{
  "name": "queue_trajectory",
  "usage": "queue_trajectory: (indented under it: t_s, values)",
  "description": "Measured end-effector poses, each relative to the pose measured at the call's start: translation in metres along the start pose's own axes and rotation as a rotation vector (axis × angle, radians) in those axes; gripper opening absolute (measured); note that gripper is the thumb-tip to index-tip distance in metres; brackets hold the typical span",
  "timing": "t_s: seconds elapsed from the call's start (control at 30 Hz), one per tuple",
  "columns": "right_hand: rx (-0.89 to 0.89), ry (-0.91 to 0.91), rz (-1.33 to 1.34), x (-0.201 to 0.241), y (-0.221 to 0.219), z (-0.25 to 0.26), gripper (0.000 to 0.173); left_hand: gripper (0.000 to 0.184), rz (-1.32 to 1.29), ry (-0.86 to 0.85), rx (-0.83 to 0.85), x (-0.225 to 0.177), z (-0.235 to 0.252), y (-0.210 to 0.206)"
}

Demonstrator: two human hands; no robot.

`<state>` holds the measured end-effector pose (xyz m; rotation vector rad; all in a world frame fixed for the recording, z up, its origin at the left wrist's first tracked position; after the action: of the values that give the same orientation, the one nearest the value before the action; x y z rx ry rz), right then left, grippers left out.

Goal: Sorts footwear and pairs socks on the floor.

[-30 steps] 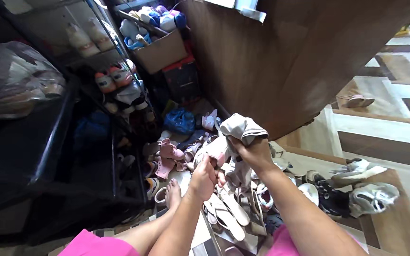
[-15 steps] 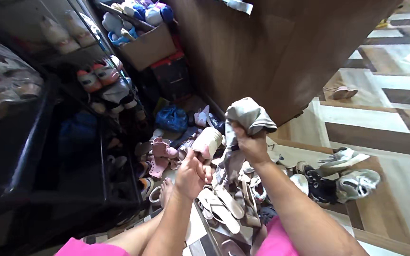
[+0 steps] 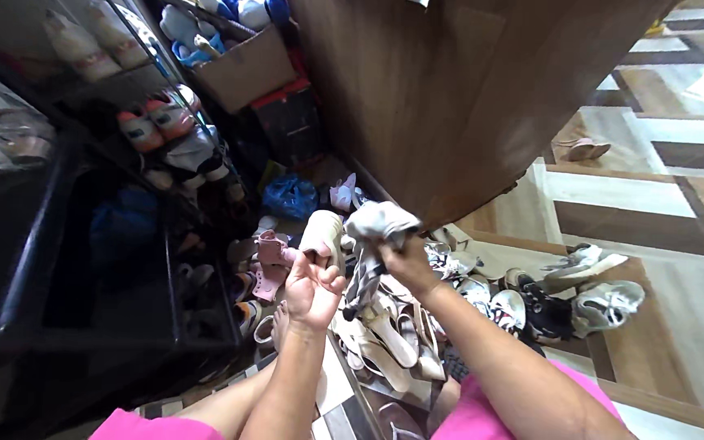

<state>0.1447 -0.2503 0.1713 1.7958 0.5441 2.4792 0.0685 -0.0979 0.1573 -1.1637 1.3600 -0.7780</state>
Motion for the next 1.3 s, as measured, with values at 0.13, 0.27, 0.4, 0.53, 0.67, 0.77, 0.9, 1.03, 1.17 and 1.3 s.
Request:
queue_trajectory:
  t_s: [0.13,0.27,0.4,0.53,0.67,0.77,0.9,1.03,1.17,1.3]
  values:
    - [-0.06,0.254,0.135,0.019,-0.006,-0.001,0.026,0.051,0.042,0.105,0.05,0.021,-0.009,-0.008]
    - [0.087,0.242,-0.02,0.011,-0.028,-0.01,0.029,0.052,-0.015,0.189,0.128,0.027,-0.014,-0.008]
    - [-0.002,0.066,-0.02,-0.016,-0.02,-0.003,0.024,0.048,-0.047,0.179,0.137,0.021,-0.01,-0.005]
    - [-0.169,-0.449,0.179,-0.036,0.006,0.014,0.042,0.049,-0.126,0.15,0.121,0.013,-0.007,-0.008]
    - [-0.264,-0.36,0.24,-0.003,0.026,0.013,0.042,0.052,-0.141,0.134,0.093,0.013,-0.005,-0.005]
    - [-0.193,-0.049,0.204,0.026,0.011,-0.002,0.029,0.055,-0.099,0.117,0.058,0.016,-0.004,-0.004]
    - [0.049,0.311,-0.069,0.024,-0.026,-0.021,0.022,0.056,0.026,0.146,0.061,0.026,-0.013,-0.011]
    - [-0.016,0.061,-0.088,-0.006,-0.007,-0.002,0.03,0.051,0.008,0.188,0.135,0.027,-0.013,-0.011]
    - [-0.225,0.051,0.067,0.0,0.014,0.011,0.031,0.055,0.077,0.181,0.117,0.023,-0.01,-0.01]
    - [-0.202,0.388,0.019,0.035,0.014,0.0,0.026,0.056,0.093,0.182,0.063,0.027,-0.008,-0.006]
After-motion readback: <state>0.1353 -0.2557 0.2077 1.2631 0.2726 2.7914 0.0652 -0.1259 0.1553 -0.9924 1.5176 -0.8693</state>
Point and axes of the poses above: each hand's wrist, its own z-axis towards the middle knuckle, its own y-axis out of the back of the hand, x = y × z, the point moved 5 cm from there along z, towards the middle knuckle, and after that the axes turned 3 degrees about z, right-handed, at the moved point
